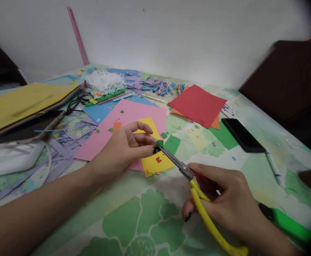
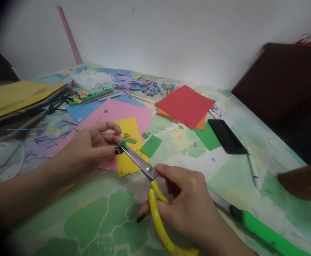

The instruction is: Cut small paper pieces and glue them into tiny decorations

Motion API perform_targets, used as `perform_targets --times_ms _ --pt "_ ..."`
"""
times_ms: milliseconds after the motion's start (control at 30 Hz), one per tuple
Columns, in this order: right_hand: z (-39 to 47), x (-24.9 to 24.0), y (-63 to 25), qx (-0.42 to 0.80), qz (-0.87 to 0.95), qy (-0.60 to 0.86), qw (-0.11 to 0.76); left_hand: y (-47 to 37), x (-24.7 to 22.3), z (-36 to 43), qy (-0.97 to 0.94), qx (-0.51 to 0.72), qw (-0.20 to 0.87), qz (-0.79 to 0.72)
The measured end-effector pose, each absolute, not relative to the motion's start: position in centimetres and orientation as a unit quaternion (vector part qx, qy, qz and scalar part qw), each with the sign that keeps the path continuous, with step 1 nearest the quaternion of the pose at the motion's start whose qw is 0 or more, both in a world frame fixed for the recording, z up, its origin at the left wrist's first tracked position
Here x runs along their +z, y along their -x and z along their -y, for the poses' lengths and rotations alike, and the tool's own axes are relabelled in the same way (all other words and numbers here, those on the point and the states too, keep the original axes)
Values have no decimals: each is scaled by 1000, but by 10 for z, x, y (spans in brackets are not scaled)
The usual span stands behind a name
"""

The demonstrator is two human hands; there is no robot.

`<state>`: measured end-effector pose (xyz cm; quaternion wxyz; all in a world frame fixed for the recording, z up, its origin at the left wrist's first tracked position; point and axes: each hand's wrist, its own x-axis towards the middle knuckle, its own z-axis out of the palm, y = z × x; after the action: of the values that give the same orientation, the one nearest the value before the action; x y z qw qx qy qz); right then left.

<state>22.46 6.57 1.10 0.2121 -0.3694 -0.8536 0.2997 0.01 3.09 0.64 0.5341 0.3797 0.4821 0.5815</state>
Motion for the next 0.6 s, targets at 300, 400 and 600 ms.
perform_targets --times_ms 300,400,600 --pt "-67 10 -226 308 855 359 211 3 6 -32 -397 573 519 -494" --pt "-67 11 -226 309 856 355 213 4 6 -32 -401 571 518 -495" --pt "-67 11 -226 279 869 343 221 5 5 -32 -407 569 517 -494"
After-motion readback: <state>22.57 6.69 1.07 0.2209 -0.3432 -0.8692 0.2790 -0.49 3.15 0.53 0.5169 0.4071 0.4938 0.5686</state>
